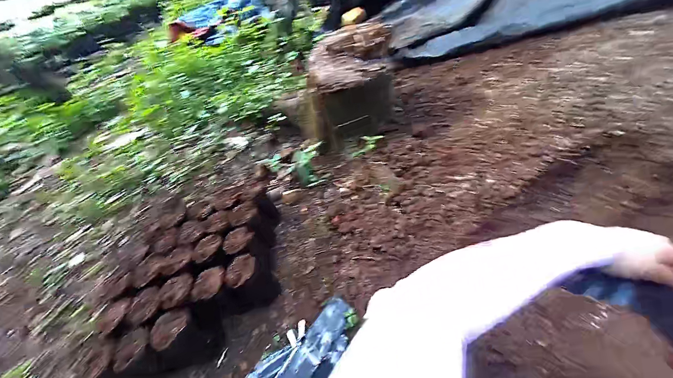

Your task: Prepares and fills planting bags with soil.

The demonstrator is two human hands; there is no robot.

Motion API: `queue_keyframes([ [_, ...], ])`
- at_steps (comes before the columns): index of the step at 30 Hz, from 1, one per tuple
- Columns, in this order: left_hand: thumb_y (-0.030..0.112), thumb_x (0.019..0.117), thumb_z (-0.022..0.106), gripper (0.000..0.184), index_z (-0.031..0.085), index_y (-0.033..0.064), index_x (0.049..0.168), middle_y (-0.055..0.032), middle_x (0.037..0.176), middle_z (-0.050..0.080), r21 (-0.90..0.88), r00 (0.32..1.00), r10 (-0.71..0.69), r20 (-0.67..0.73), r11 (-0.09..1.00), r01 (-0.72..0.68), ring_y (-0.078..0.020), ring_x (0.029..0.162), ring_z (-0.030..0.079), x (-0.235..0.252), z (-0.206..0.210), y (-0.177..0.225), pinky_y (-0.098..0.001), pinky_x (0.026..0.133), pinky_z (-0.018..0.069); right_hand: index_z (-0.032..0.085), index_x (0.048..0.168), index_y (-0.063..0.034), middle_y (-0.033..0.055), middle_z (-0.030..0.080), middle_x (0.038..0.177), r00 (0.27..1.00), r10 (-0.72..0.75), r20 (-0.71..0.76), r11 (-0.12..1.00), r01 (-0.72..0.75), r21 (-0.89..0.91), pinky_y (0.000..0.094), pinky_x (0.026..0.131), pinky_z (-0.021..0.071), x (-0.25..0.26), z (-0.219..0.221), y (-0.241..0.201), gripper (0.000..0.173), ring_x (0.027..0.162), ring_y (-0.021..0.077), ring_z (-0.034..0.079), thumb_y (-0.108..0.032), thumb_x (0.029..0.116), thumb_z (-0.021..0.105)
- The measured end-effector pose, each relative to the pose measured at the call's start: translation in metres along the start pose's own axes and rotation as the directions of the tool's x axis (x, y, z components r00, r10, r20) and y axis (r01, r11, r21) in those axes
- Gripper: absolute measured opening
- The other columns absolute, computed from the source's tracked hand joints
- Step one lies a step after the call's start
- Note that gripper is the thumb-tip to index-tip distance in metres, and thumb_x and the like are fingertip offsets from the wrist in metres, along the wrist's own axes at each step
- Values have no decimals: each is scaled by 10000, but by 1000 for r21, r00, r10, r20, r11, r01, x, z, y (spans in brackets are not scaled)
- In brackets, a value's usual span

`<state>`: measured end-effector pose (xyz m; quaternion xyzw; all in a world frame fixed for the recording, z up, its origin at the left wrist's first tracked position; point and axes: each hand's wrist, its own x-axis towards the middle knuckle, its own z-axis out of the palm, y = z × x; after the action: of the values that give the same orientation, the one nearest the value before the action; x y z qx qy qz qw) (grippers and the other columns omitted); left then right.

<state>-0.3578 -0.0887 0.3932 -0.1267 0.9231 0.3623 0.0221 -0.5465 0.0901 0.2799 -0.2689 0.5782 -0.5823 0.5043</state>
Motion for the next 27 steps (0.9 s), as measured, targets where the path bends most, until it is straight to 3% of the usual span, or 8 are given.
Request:
queue_keyframes([
  [3,202,1090,493,354,661,-71,1240,-265,1221,674,-122,994,108,32,987,-103,-377,1196,624,50,44,-66,-570,1049,438,580,1167,-159,-55,712,976,961,1,-277,998,17,62,264,660,581,-2,-7,14,241,828,61,688,-230,1082,366],
  [5,222,1080,499,345,671,-68,1153,-258,1141,674,-140,992,94,83,987,-82,-370,1119,632,65,57,-87,-581,1000,448,559,1253,-37,35,683,1014,955,29,-296,999,-39,-28,310,706,587,-8,-6,10,248,844,116,678,-113,1063,420],
  [10,384,1049,569,417,624,142,1385,-168,1382,630,-73,956,-285,-65,957,280,-390,1333,548,76,71,-90,-678,1079,398,551,1308,41,143,665,1148,964,99,-248,993,-113,-42,378,838,599,-3,1,14,294,962,196,688,-131,1077,490],
  [12,360,1024,607,427,618,135,1387,-186,1434,574,-23,917,-374,-137,927,374,-439,1374,481,81,77,-81,-713,1061,380,539,1317,53,172,658,1181,949,107,-297,994,-103,29,386,856,601,3,5,18,318,992,222,693,-118,1051,569],
  [16,309,1086,527,385,586,-25,1267,-198,1178,687,-359,911,-407,63,843,401,-281,1054,700,80,95,-53,-460,932,557,488,1319,69,196,631,1147,920,66,-385,997,-81,-22,385,847,587,12,14,25,433,974,235,675,-25,951,696],
  [20,265,1040,635,379,542,-31,1258,-194,1132,646,-600,898,-417,141,686,412,-254,947,699,80,118,-38,-416,837,596,478,1341,61,220,632,1191,942,-2,-335,976,-71,-206,431,946,550,16,18,31,547,1074,273,652,-14,879,760],
  [24,165,1078,535,231,585,-32,1188,-188,1057,659,-512,897,-437,72,755,409,-252,890,709,85,126,-43,-445,796,613,441,1365,41,216,605,1162,962,64,-265,983,-107,-151,453,891,577,21,20,36,542,1014,291,660,-43,922,741],
  [27,161,1085,478,260,610,-23,1213,-229,1090,688,-130,889,-457,-18,883,451,-331,961,725,94,120,-48,-523,863,590,440,1386,39,226,584,1168,942,81,-326,975,-142,-170,487,875,580,22,12,29,467,1019,327,654,-65,988,661],
])
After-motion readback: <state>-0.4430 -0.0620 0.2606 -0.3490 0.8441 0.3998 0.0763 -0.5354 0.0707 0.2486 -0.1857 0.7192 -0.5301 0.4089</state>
